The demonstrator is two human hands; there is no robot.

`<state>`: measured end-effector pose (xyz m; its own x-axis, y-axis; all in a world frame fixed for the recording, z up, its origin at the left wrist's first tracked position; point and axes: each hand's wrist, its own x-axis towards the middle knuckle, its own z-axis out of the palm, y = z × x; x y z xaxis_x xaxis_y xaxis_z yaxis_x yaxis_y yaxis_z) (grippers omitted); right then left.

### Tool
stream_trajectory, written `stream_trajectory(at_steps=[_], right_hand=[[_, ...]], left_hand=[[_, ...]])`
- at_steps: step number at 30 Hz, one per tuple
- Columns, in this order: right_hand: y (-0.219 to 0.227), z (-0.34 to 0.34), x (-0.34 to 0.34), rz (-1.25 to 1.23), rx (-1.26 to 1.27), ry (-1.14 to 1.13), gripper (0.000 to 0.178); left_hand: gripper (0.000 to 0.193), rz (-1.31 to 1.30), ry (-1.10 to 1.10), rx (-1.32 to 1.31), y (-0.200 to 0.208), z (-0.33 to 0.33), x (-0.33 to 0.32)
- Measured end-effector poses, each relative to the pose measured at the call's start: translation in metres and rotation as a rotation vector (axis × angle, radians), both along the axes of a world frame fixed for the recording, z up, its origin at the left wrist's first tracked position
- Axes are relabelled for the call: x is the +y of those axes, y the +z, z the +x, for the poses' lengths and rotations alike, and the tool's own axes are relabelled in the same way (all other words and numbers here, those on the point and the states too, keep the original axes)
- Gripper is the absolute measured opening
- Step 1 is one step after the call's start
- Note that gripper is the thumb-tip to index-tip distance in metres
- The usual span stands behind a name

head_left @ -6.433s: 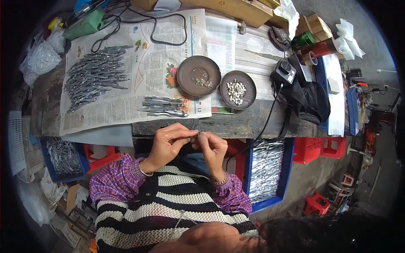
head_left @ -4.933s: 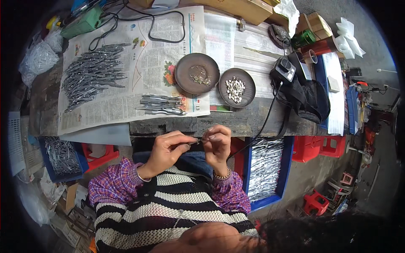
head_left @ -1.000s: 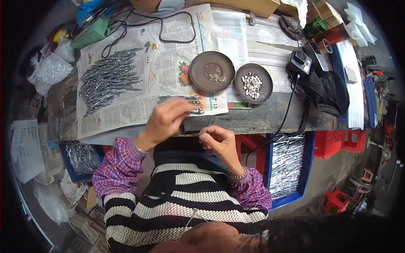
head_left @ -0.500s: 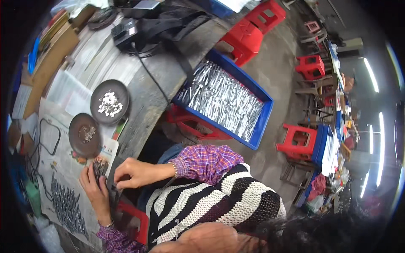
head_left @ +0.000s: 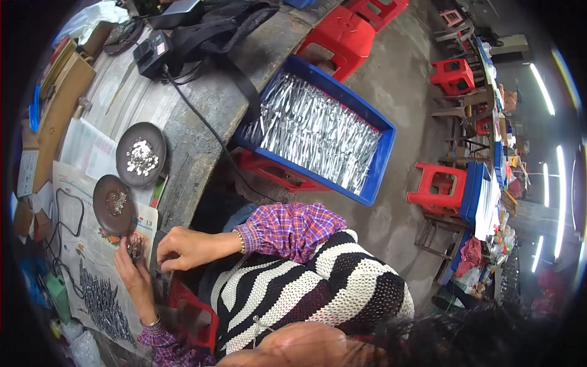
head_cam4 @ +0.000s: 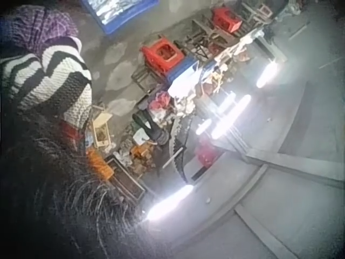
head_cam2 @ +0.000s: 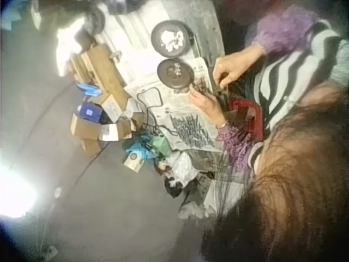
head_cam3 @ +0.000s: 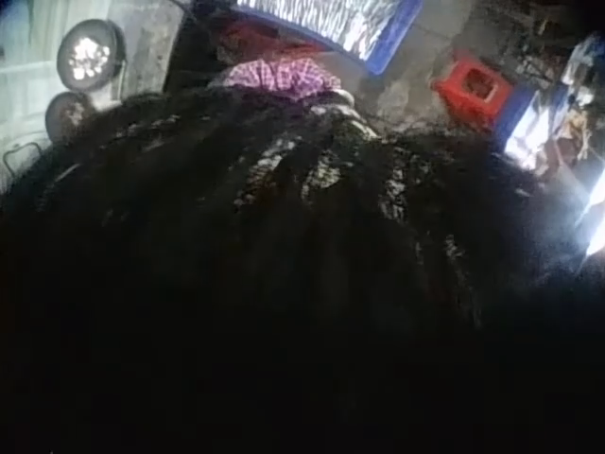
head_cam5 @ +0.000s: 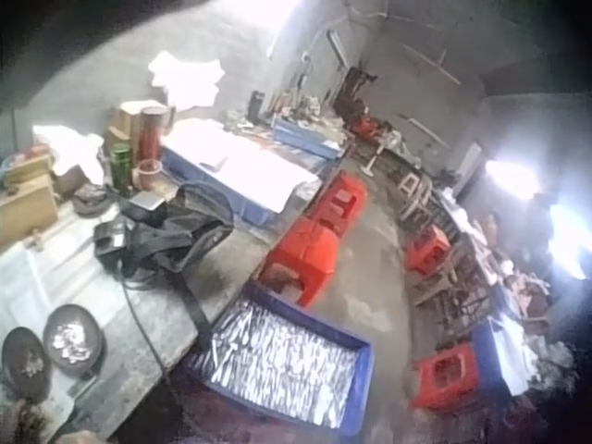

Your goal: Assembling small metal components by manually sliding tiny silver discs onto thin metal rods at a workshop workbench.

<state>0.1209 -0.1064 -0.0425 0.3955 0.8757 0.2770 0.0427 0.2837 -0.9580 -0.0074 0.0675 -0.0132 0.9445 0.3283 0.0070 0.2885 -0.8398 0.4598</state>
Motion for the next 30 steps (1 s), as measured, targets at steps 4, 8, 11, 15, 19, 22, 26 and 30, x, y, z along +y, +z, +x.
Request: stream_trajectory(at_steps=[4,8,11,15,19,22,26,30], right_hand=[[0.0,0.006,-0.006,-0.049,-0.018,-0.033,0.018],[0.006,0.005,-0.001,-0.012,-0.064,0.015,0.017],[0.038,0.022,-0.011,0.018,0.16,0.657,0.015],[0.081,0.01,-0.046,0.771,0.445,1.434,0.035],[0.083,-0.004,-0.026,0.727,0.551,1.607,0.034],[0.084,-0.017,-0.019,0.666,0.621,1.63,0.032],[0.084,-0.032,-0.016,0.579,0.699,1.598,0.031],[0.088,-0.039,-0.013,0.485,0.765,1.542,0.029]], left_hand=[[0.05,0.121,-0.043,-0.046,-0.003,0.011,-0.006],[0.042,0.139,0.048,-0.059,0.002,0.009,-0.011],[0.046,0.116,0.058,-0.013,-0.002,-0.002,-0.006],[0.05,0.209,0.007,-0.082,0.01,0.0,-0.012],[0.051,0.315,-0.005,-0.111,0.008,-0.006,-0.015],[0.055,0.28,0.024,-0.126,0.003,-0.007,-0.016],[0.055,0.264,0.029,-0.15,0.008,-0.006,-0.015],[0.054,0.215,0.057,-0.169,0.006,-0.004,-0.014]])
